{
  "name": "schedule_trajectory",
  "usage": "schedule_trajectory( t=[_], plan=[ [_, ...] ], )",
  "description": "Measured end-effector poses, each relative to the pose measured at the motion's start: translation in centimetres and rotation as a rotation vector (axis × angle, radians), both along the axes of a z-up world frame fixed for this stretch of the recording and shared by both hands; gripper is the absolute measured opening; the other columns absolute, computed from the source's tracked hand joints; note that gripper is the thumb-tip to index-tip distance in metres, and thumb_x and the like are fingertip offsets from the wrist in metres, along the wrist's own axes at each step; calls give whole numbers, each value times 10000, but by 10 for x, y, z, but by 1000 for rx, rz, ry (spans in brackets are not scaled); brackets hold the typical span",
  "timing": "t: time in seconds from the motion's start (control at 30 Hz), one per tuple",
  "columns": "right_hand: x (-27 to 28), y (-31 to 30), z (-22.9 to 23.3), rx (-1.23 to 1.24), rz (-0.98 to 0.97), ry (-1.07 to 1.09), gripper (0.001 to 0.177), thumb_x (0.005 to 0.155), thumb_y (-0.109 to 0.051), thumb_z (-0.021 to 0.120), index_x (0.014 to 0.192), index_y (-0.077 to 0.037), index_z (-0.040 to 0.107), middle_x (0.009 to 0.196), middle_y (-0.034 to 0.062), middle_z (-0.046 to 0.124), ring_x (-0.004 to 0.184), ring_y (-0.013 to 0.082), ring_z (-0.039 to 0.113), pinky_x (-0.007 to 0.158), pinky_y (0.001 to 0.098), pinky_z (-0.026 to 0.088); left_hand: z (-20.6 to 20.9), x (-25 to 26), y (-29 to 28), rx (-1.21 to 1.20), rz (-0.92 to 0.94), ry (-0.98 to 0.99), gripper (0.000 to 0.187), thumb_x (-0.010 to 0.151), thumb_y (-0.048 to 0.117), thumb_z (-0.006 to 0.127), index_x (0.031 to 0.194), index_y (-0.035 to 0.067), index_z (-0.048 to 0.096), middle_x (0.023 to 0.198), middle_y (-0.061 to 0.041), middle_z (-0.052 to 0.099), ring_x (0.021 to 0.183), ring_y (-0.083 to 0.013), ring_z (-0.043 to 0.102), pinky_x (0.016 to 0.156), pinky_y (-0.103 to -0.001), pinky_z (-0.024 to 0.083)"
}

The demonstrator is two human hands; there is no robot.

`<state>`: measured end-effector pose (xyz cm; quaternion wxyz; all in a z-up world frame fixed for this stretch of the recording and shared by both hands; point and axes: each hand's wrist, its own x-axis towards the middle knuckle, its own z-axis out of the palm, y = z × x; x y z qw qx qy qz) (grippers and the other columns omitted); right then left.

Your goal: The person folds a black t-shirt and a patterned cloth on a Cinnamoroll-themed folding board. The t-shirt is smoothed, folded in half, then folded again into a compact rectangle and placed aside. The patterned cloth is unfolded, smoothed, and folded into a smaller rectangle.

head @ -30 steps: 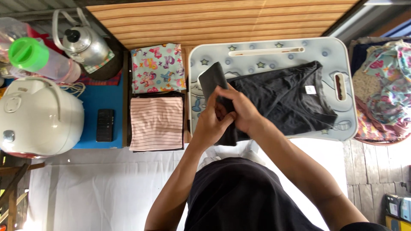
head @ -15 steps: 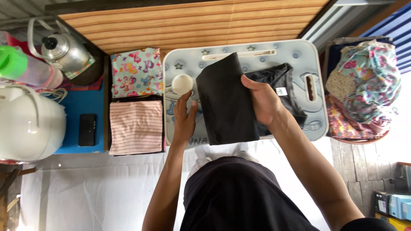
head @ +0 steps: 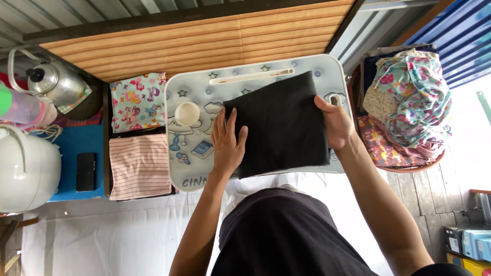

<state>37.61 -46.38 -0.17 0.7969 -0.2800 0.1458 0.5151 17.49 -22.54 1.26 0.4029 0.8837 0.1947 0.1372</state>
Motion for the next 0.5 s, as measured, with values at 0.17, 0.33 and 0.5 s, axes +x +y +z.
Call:
schedule_trajectory(
  t=[0.17, 0.33, 0.5],
  plan=[
    [27, -22, -76, -89, 19, 8, 478, 1041, -350, 564, 1320, 35, 617, 1228, 193, 693, 1098, 366, 711, 981, 532, 535, -37, 12, -15, 172, 16, 93, 580, 1088, 421, 464, 1601, 184, 331, 1659, -180, 154, 1501, -424, 214, 1128, -625, 261],
    [16, -22, -50, -80, 0, 74, 448, 1034, -362, 571, 1258, 18, 646, 1180, 192, 714, 1040, 361, 734, 949, 522, 556, -41, 17, -25, 304, 76, 143, 595, 1066, 438, 484, 1590, 188, 356, 1659, -178, 180, 1484, -398, 272, 1118, -581, 310],
    [17, -20, -53, -271, 60, -148, 482, 983, -389, 651, 1334, -61, 612, 1082, 148, 712, 932, 337, 750, 829, 482, 605, -43, 18, -30, 303, 124, 123, 584, 1055, 429, 495, 1579, 201, 377, 1656, -164, 179, 1477, -398, 277, 1089, -597, 321]
  ],
)
